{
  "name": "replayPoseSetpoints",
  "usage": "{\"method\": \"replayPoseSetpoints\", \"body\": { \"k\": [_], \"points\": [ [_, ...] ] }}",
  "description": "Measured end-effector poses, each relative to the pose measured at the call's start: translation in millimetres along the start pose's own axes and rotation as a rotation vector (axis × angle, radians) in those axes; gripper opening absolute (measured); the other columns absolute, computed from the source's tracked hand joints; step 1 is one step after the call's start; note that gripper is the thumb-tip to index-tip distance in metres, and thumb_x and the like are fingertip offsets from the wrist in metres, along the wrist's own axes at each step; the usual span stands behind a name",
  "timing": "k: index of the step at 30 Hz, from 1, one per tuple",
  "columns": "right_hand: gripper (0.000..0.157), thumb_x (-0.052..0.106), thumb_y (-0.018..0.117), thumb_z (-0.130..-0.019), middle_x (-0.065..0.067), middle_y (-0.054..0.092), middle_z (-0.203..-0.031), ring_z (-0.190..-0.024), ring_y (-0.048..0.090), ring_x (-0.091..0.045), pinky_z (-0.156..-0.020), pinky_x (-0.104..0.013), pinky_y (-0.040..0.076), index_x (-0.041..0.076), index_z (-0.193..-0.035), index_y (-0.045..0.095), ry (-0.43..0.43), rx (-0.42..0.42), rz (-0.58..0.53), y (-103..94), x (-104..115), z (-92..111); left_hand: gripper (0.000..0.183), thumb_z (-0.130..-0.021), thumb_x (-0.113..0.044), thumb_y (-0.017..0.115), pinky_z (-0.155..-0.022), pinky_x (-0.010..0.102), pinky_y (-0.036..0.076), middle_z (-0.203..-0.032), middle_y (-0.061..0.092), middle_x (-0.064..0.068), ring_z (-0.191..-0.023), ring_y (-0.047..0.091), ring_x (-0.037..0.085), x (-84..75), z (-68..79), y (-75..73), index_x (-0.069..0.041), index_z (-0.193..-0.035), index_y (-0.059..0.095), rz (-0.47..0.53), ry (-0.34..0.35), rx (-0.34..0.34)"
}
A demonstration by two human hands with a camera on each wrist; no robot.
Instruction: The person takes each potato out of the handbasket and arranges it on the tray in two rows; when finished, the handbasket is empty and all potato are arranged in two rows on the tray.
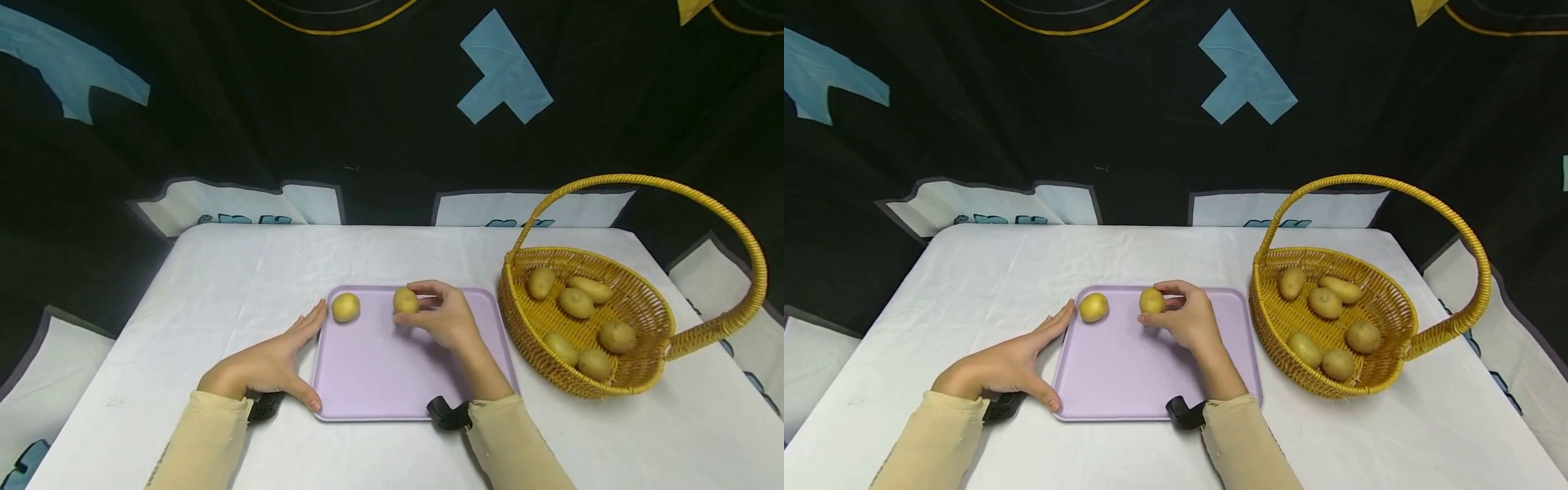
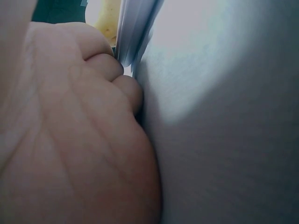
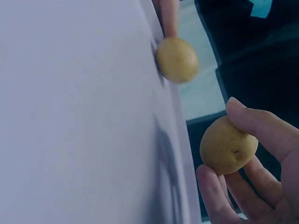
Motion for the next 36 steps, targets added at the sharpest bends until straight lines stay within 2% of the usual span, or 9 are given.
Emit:
{"method": "replayPoseSetpoints", "body": {
  "k": [5, 13, 21, 30, 36],
  "points": [
    [0.053, 0.012, 0.094, -0.067, -0.006, 0.072, -0.106, -0.097, 0.068, -0.02, -0.076, -0.033, 0.054, 0.009, -0.116, 0.073, 0.005, 0.01, -0.03, 18.5, -4, -1, 0.154, -0.05, -0.043, 0.097, -0.118, 0.06, 0.001, -0.168, -0.009, 0.008, -0.151, -0.01, 0.037, 0.0, -0.1, 0.2, -0.012, -0.162, -0.004, 0.003, -0.004, 0.003],
    [0.053, 0.011, 0.094, -0.068, -0.004, 0.071, -0.112, -0.101, 0.067, -0.02, -0.081, -0.034, 0.056, 0.007, -0.117, 0.072, -0.019, 0.061, -0.02, 34.7, -6, 3, 0.151, -0.052, -0.043, 0.096, -0.117, 0.061, 0.002, -0.168, -0.007, 0.009, -0.151, -0.009, 0.037, -0.1, 1.3, 2.9, -0.014, -0.162, -0.003, 0.022, -0.007, 0.009],
    [0.052, 0.013, 0.093, -0.071, -0.006, 0.071, -0.113, -0.101, 0.068, -0.021, -0.085, -0.033, 0.056, 0.005, -0.118, 0.072, -0.089, 0.061, 0.045, 40.0, -7, -4, 0.15, -0.053, -0.043, 0.096, -0.117, 0.063, 0.002, -0.168, -0.005, 0.011, -0.15, -0.008, 0.04, -0.3, -0.5, -1.1, -0.012, -0.163, -0.001, 0.012, 0.011, -0.005],
    [0.047, 0.014, 0.093, -0.07, -0.005, 0.072, -0.103, -0.092, 0.07, -0.016, -0.079, -0.03, 0.057, 0.006, -0.111, 0.072, -0.101, 0.068, 0.141, 44.8, -7, -4, 0.149, -0.054, -0.043, 0.096, -0.116, 0.063, 0.001, -0.167, -0.006, 0.012, -0.15, -0.009, 0.041, 0.5, 1.8, -2.1, -0.013, -0.163, -0.002, 0.009, 0.011, -0.004],
    [0.045, 0.011, 0.094, -0.069, -0.008, 0.071, -0.104, -0.092, 0.07, -0.018, -0.078, -0.029, 0.057, 0.005, -0.107, 0.069, -0.136, 0.027, 0.16, 42.2, -7, -3, 0.15, -0.054, -0.042, 0.096, -0.116, 0.064, 0.001, -0.167, -0.007, 0.01, -0.15, -0.01, 0.042, 1.0, -1.3, -1.7, -0.014, -0.163, -0.002, 0.007, 0.012, -0.001]
  ]
}}
Point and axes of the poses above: each hand's wrist, its own z-axis away from the middle knuckle, its own y-axis out of the palm, x = y × z, the point moved 3 cm from there along -z, towards the middle knuckle
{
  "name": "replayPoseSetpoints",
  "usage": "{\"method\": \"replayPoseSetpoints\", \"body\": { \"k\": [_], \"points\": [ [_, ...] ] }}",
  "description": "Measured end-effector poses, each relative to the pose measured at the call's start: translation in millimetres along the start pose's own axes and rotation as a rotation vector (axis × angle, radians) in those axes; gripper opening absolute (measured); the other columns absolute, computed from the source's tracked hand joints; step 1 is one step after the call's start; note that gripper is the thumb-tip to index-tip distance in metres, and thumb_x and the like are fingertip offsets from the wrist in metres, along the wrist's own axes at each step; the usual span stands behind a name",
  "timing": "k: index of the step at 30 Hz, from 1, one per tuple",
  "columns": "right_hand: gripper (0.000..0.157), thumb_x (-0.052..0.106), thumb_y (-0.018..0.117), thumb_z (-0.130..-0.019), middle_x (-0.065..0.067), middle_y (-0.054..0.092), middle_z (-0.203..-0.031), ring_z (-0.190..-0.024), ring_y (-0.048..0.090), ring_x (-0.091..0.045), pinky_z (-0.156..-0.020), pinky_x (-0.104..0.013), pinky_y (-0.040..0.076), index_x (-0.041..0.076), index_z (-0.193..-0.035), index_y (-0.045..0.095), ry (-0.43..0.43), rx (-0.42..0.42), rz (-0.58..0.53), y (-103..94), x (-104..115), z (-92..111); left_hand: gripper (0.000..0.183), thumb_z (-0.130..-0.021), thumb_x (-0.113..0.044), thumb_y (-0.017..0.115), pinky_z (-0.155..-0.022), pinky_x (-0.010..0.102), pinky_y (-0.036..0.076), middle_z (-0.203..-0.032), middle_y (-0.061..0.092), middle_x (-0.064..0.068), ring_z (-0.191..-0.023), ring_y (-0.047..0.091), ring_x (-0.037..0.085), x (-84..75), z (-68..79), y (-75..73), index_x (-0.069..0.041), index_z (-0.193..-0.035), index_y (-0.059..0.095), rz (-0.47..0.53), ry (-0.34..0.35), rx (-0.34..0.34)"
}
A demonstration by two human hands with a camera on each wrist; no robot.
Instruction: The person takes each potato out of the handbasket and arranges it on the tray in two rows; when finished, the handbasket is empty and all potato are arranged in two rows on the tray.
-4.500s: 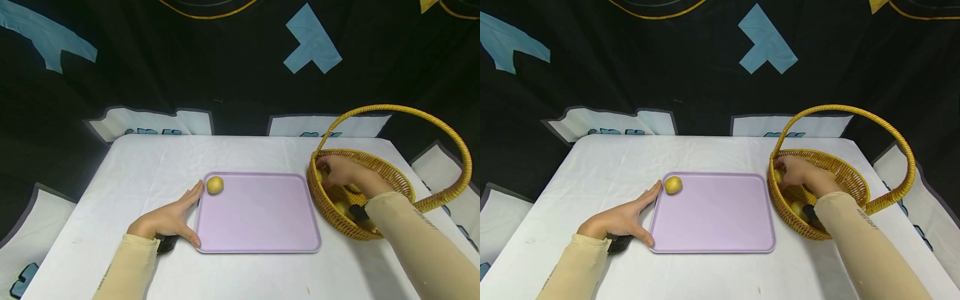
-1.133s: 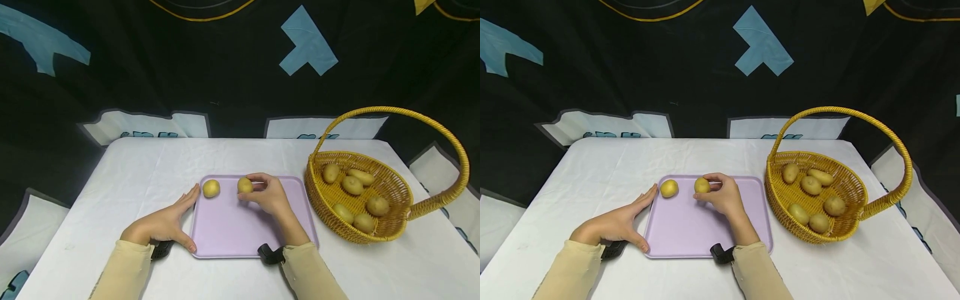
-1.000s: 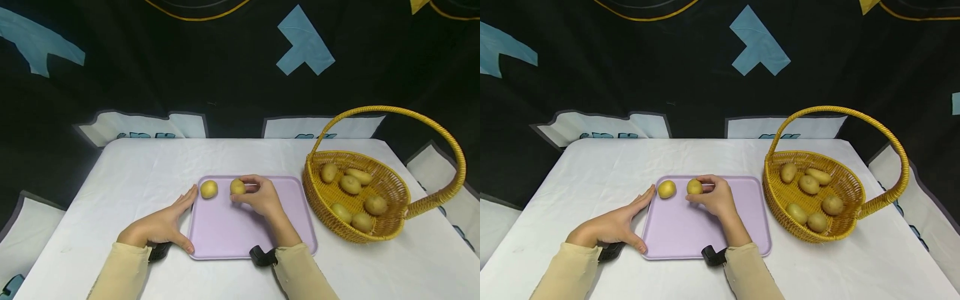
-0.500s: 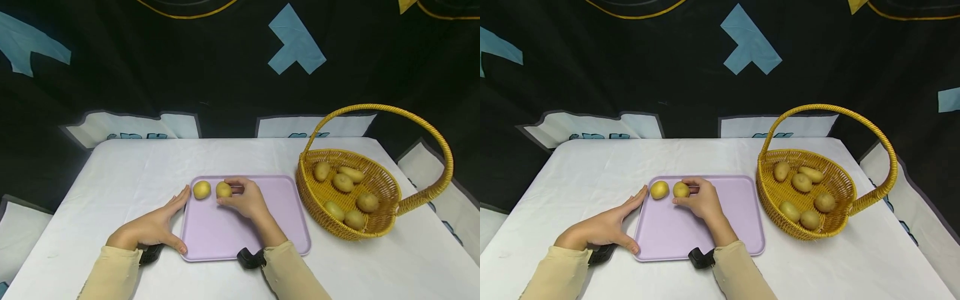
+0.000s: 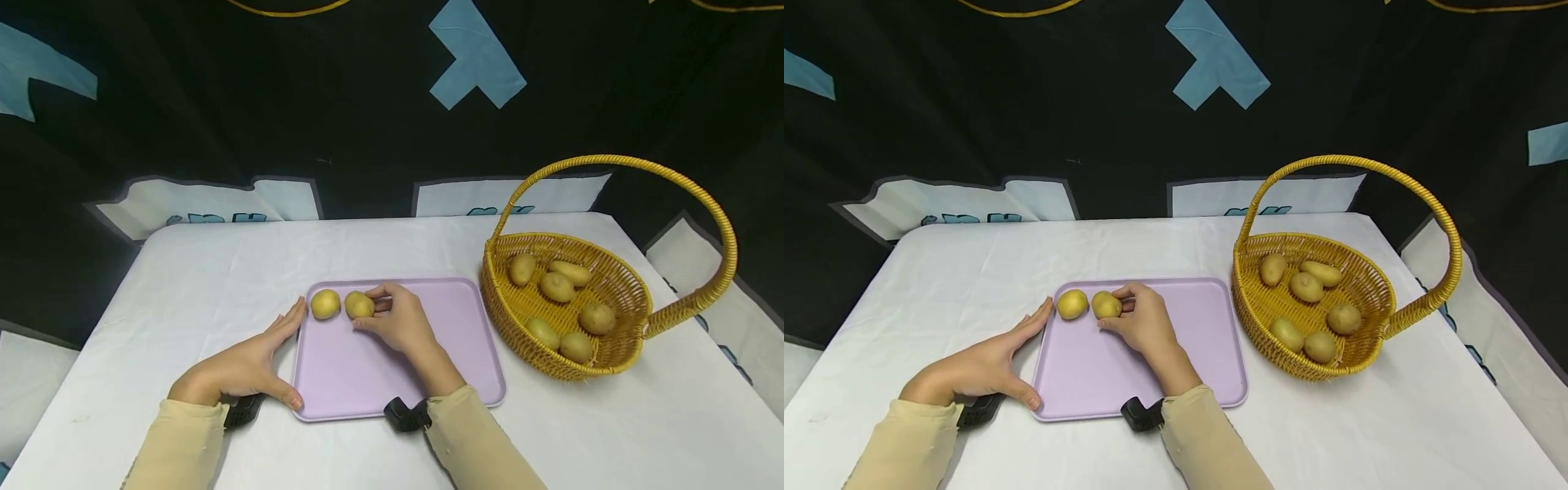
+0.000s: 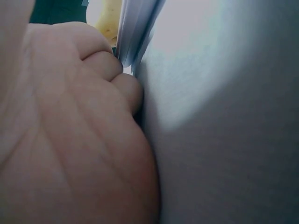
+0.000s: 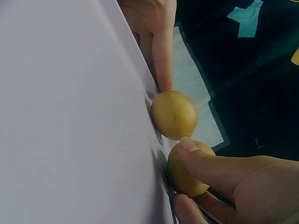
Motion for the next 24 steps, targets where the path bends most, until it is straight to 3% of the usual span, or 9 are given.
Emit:
{"method": "replayPoseSetpoints", "body": {
  "k": [24],
  "points": [
    [0.046, 0.015, 0.093, -0.071, -0.004, 0.07, -0.107, -0.094, 0.068, -0.019, -0.079, -0.027, 0.056, 0.007, -0.11, 0.069, 0.001, 0.04, 0.025, -1.1, 9.5, 3.6, 0.149, -0.054, -0.04, 0.097, -0.115, 0.065, 0.0, -0.167, -0.006, 0.013, -0.149, -0.01, 0.043, 0.4, 0.3, -1.3, -0.014, -0.163, -0.002, 0.016, 0.007, 0.005]
  ]
}}
Point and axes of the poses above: each hand's wrist, its own z-axis away from the middle knuckle, its own y-axis out of the palm, x = y × z, the point moved 3 cm from there along -z, towards the middle knuckle
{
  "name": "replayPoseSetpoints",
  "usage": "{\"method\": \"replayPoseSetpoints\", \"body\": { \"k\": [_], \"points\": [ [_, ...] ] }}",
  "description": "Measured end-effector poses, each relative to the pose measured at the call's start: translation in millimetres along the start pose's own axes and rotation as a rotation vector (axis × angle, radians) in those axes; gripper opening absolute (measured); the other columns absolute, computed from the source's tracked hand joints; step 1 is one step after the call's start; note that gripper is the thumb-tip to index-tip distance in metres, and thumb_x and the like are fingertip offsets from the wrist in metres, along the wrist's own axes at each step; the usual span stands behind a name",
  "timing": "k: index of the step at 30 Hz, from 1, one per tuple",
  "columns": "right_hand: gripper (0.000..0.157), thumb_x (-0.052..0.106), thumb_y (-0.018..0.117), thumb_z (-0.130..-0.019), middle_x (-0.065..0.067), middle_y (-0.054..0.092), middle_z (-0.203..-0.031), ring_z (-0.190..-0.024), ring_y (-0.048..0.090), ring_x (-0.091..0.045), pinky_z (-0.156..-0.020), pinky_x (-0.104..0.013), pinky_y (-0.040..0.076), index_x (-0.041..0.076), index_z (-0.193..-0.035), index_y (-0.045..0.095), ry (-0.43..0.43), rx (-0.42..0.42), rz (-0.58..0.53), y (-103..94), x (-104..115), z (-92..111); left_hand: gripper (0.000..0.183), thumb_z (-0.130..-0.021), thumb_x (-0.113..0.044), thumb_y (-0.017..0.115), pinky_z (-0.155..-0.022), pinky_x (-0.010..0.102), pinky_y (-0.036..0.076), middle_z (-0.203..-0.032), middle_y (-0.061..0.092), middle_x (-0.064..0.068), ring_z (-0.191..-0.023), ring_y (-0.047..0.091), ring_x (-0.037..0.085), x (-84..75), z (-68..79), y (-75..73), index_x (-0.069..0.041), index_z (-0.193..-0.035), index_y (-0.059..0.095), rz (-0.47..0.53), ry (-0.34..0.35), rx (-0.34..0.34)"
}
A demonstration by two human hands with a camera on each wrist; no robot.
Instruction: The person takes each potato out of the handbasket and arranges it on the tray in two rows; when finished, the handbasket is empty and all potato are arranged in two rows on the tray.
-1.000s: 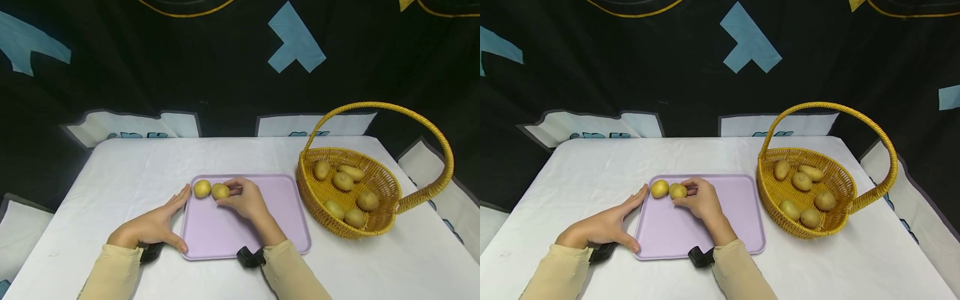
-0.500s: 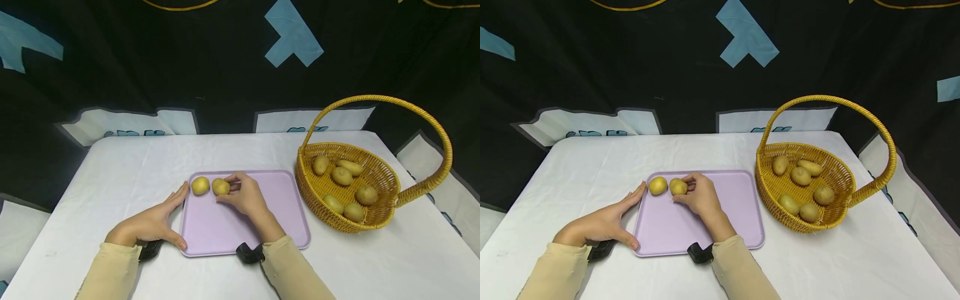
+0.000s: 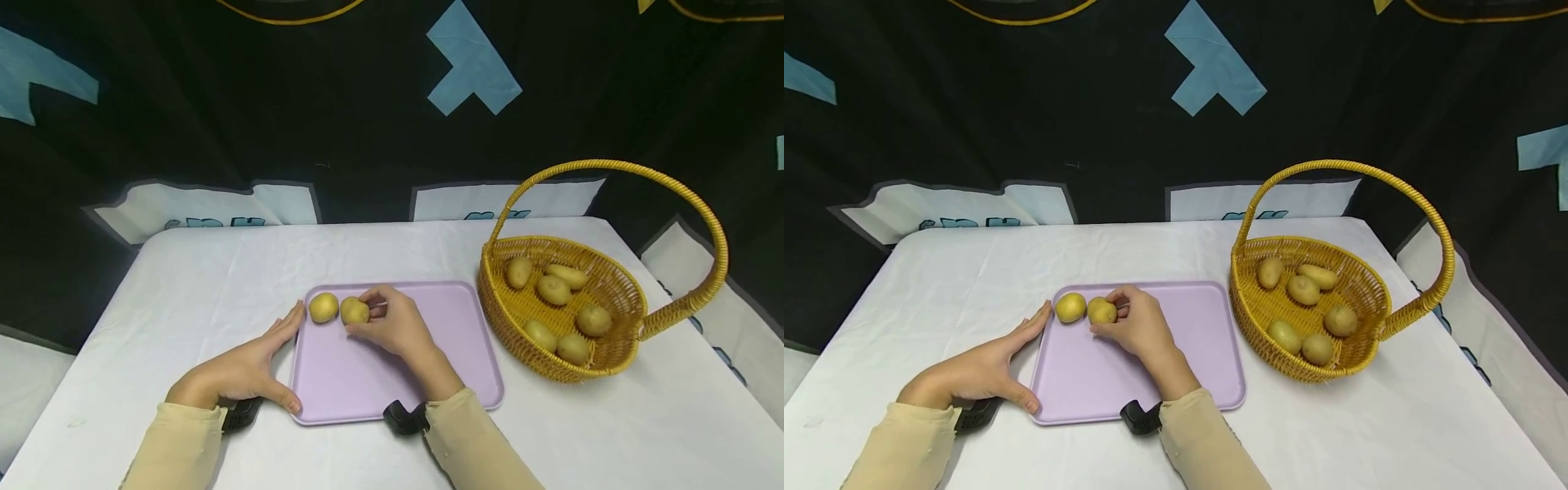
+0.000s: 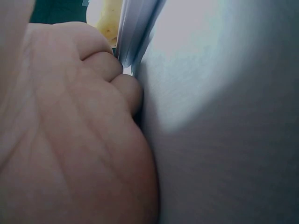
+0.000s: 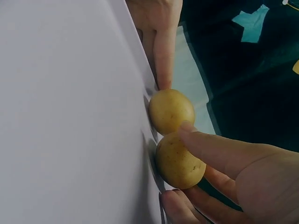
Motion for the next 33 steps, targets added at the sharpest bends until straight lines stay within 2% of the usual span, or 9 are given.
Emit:
{"method": "replayPoseSetpoints", "body": {
  "k": [8, 14, 23, 27, 33],
  "points": [
    [0.041, 0.015, 0.091, -0.074, -0.004, 0.071, -0.105, -0.095, 0.069, -0.021, -0.081, -0.031, 0.057, 0.007, -0.109, 0.07, -0.012, 0.005, 0.031, 0.7, -1, 1, 0.148, -0.055, -0.039, 0.097, -0.116, 0.064, 0.0, -0.167, -0.007, 0.013, -0.15, -0.01, 0.042, 1.1, 1.3, 3.0, -0.013, -0.163, -0.001, 0.02, 0.008, 0.002],
    [0.044, 0.017, 0.091, -0.075, -0.005, 0.07, -0.109, -0.097, 0.069, -0.022, -0.082, -0.031, 0.056, 0.007, -0.112, 0.069, -0.01, 0.021, 0.034, 1.2, 0, 2, 0.149, -0.054, -0.04, 0.097, -0.115, 0.065, 0.001, -0.167, -0.007, 0.013, -0.149, -0.01, 0.043, 0.4, 3.4, 3.3, -0.013, -0.162, -0.002, 0.004, 0.003, 0.002],
    [0.05, 0.024, 0.091, -0.075, -0.005, 0.07, -0.115, -0.104, 0.067, -0.025, -0.083, -0.039, 0.055, 0.008, -0.117, 0.069, -0.005, 0.04, 0.065, -7.8, 10, 5, 0.149, -0.054, -0.039, 0.097, -0.116, 0.064, 0.0, -0.167, -0.007, 0.013, -0.149, -0.01, 0.042, 0.5, 4.7, 1.5, -0.012, -0.162, -0.001, 0.017, 0.0, 0.002],
    [0.053, 0.027, 0.091, -0.075, -0.005, 0.069, -0.12, -0.109, 0.065, -0.025, -0.087, -0.044, 0.054, 0.011, -0.12, 0.069, 0.021, 0.062, 0.087, -20.4, 15, 8, 0.149, -0.054, -0.041, 0.097, -0.116, 0.063, 0.0, -0.167, -0.006, 0.012, -0.15, -0.01, 0.041, 1.0, 3.2, 1.4, -0.012, -0.162, -0.001, 0.002, 0.01, 0.0],
    [0.051, 0.026, 0.09, -0.076, -0.005, 0.067, -0.124, -0.113, 0.062, -0.024, -0.091, -0.046, 0.052, 0.014, -0.122, 0.069, 0.039, 0.053, 0.087, -54.0, 22, 12, 0.15, -0.054, -0.043, 0.097, -0.117, 0.062, 0.002, -0.167, -0.006, 0.012, -0.15, -0.009, 0.039, 0.1, 0.6, 1.6, -0.011, -0.162, -0.002, -0.013, 0.022, -0.005]
  ]
}}
Point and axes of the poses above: each hand's wrist, its own z-axis away from the middle knuckle, its own y-axis out of the palm, x = y × z, the point moved 3 cm from there along -z, towards the middle knuckle
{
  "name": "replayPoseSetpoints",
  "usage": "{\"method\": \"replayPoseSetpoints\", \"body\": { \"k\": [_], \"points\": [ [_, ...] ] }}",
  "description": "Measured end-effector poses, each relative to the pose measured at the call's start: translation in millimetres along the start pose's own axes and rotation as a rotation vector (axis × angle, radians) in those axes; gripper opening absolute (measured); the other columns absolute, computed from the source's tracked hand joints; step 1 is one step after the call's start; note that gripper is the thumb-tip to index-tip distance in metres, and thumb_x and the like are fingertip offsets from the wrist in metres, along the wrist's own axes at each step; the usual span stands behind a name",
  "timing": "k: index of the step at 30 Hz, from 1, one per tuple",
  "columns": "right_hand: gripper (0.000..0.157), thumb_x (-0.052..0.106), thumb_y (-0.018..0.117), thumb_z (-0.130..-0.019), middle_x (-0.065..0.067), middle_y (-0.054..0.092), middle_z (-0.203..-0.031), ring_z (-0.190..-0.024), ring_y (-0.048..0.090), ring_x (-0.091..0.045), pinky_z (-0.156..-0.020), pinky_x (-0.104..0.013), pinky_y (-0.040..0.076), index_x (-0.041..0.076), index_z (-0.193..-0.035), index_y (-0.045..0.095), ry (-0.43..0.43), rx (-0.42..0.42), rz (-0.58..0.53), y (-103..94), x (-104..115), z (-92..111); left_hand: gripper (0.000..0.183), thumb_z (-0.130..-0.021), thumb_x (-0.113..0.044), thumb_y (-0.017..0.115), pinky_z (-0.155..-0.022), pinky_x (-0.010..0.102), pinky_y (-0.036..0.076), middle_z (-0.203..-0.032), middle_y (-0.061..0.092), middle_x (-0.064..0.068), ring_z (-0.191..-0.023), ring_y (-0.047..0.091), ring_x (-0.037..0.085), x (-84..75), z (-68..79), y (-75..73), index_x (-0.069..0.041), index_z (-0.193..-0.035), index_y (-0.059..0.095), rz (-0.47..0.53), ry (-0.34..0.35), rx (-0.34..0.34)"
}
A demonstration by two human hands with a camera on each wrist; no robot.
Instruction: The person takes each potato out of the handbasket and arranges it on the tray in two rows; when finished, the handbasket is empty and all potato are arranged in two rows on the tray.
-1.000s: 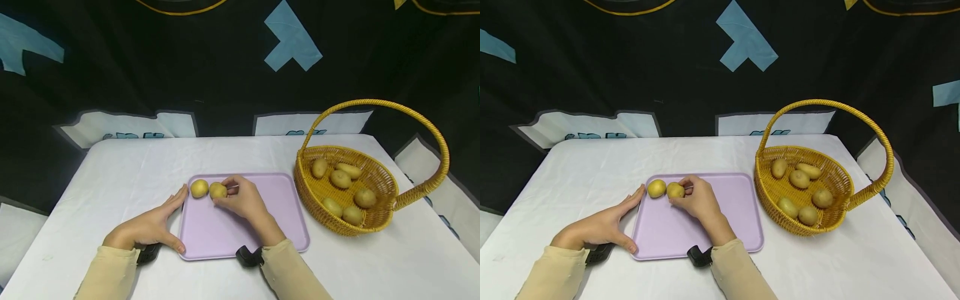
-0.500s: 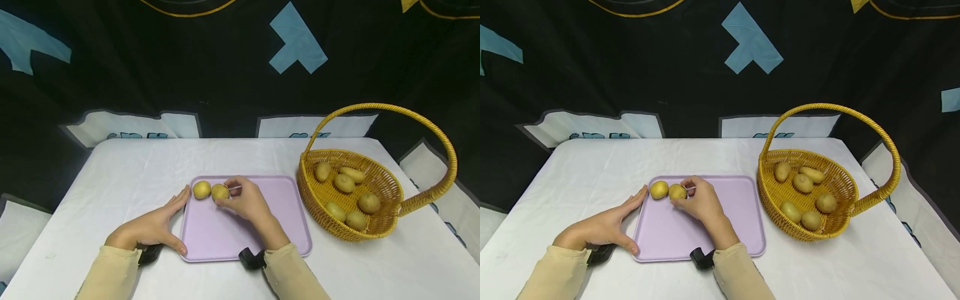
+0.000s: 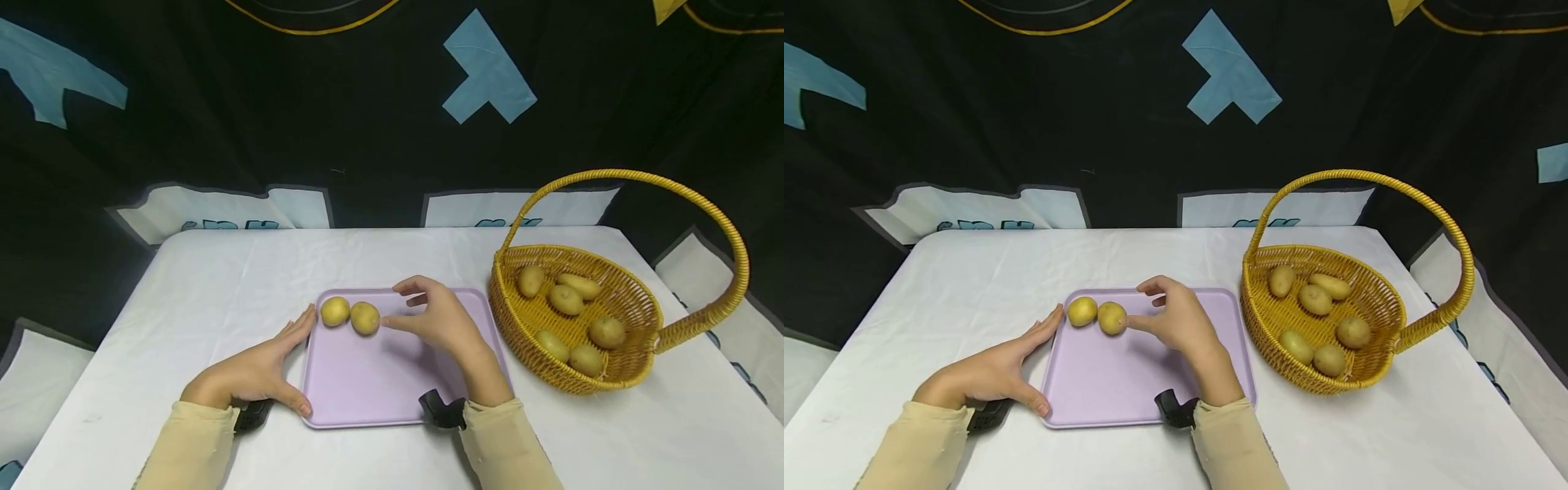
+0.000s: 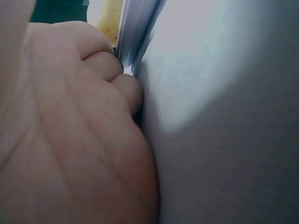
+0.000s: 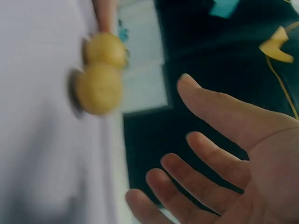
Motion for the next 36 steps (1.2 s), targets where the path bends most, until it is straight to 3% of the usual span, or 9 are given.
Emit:
{"method": "replayPoseSetpoints", "body": {
  "k": [7, 18, 26, 33, 36],
  "points": [
    [0.052, 0.029, 0.089, -0.077, -0.004, 0.067, -0.121, -0.11, 0.064, -0.027, -0.093, -0.045, 0.052, 0.011, -0.122, 0.069, 0.004, -0.029, 0.069, -41.6, 2, 13, 0.15, -0.053, -0.042, 0.097, -0.117, 0.062, 0.001, -0.167, -0.007, 0.011, -0.151, -0.009, 0.038, -1.7, 0.0, -1.1, -0.009, -0.162, -0.002, 0.006, 0.004, -0.012],
    [0.045, 0.025, 0.087, -0.079, -0.01, 0.068, -0.109, -0.092, 0.065, -0.023, -0.079, -0.034, 0.055, 0.005, -0.116, 0.069, -0.018, 0.068, 0.199, -120.0, -13, 36, 0.15, -0.054, -0.044, 0.097, -0.117, 0.061, 0.001, -0.168, -0.007, 0.009, -0.151, -0.009, 0.038, 0.3, -2.2, -0.8, -0.011, -0.162, -0.002, -0.004, -0.004, -0.002],
    [0.047, 0.019, 0.085, -0.081, -0.013, 0.063, -0.12, -0.1, 0.063, -0.025, -0.081, -0.03, 0.057, 0.004, -0.121, 0.066, 0.002, 0.301, 0.266, -174.9, -37, 40, 0.15, -0.054, -0.044, 0.096, -0.117, 0.061, 0.001, -0.168, -0.006, 0.01, -0.151, -0.008, 0.038, -1.0, -0.6, -1.4, -0.011, -0.162, -0.002, -0.008, -0.01, 0.001],
    [0.055, 0.011, 0.087, -0.074, -0.018, 0.059, -0.127, -0.112, 0.059, -0.037, -0.091, -0.043, 0.054, 0.0, -0.122, 0.064, 0.089, 0.468, 0.3, -189.2, -69, 33, 0.149, -0.054, -0.043, 0.097, -0.118, 0.061, 0.002, -0.168, -0.006, 0.009, -0.151, -0.009, 0.038, 0.9, -1.2, -1.4, -0.013, -0.163, -0.002, -0.002, -0.018, 0.004],
    [0.058, 0.007, 0.088, -0.07, -0.018, 0.057, -0.128, -0.112, 0.058, -0.037, -0.091, -0.043, 0.054, 0.0, -0.122, 0.063, 0.113, 0.526, 0.276, -189.2, -78, 31, 0.149, -0.055, -0.042, 0.097, -0.118, 0.06, 0.002, -0.168, -0.007, 0.009, -0.151, -0.009, 0.037, 1.5, -0.7, 0.2, -0.013, -0.162, -0.002, 0.007, -0.023, 0.006]
  ]
}}
Point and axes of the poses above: each hand's wrist, its own z-axis away from the middle knuckle, its own y-axis out of the palm, x = y × z, the point moved 3 cm from there along -z, towards the middle knuckle
